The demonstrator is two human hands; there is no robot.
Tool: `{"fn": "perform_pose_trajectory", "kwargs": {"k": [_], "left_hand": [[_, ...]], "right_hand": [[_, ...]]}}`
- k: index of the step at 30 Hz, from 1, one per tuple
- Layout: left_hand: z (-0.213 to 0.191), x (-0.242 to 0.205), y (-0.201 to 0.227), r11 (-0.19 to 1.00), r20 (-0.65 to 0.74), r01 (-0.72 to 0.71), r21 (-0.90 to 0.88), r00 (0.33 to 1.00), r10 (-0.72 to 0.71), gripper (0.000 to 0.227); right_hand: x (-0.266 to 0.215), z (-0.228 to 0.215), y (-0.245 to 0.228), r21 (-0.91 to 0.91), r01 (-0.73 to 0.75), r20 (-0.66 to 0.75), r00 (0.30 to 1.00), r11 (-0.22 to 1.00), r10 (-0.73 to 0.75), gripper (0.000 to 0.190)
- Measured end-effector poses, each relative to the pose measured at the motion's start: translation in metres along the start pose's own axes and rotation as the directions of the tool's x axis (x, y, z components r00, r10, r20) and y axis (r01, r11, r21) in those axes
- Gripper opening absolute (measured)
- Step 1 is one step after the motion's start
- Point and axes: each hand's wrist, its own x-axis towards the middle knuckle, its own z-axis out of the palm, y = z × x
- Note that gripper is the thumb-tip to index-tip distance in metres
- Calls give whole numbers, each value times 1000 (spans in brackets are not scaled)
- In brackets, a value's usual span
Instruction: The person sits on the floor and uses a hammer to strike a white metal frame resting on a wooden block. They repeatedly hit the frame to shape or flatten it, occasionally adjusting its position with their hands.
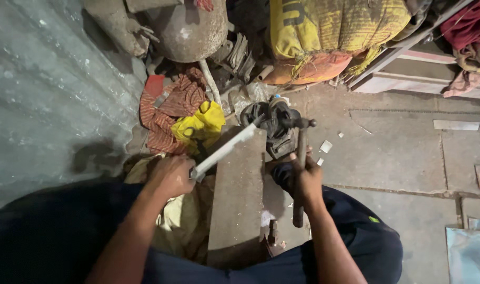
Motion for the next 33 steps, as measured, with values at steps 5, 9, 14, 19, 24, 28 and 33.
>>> {"fn": "perform_pose_trajectory", "kwargs": {"k": [5, 9, 14, 19, 24, 28, 33], "left_hand": [[36, -13, -11, 994, 58, -6, -107, 998, 12, 26], [79, -7, -9, 952, 168, 80, -294, 985, -31, 68], [80, -11, -2, 575, 668, 568, -589, 742, -49, 74], [17, -9, 18, 292, 713, 664, -689, 693, 107, 70], [-62, 1, 53, 379, 480, 445, -811, 877, -2, 59], [-106, 36, 48, 997, 291, 78, 0, 954, -75, 53], [-107, 51, -1, 873, 301, -233, 429, 948, 106, 46]], "right_hand": [[-16, -1, -14, 1, 33, -65, 997, 999, -33, 31], [-17, -5, -16, 135, -29, -75, 996, 990, 40, 28], [-5, -23, -8, 204, -2, -128, 991, 979, 29, 30], [3, -43, -10, 404, 18, -116, 993, 914, 32, 30], [-2, -51, -15, 410, 15, -185, 980, 912, 68, 30], [-7, -52, -20, 356, 13, -198, 978, 934, 62, 32], [-13, -56, -18, 365, 17, -204, 977, 931, 62, 34]]}}
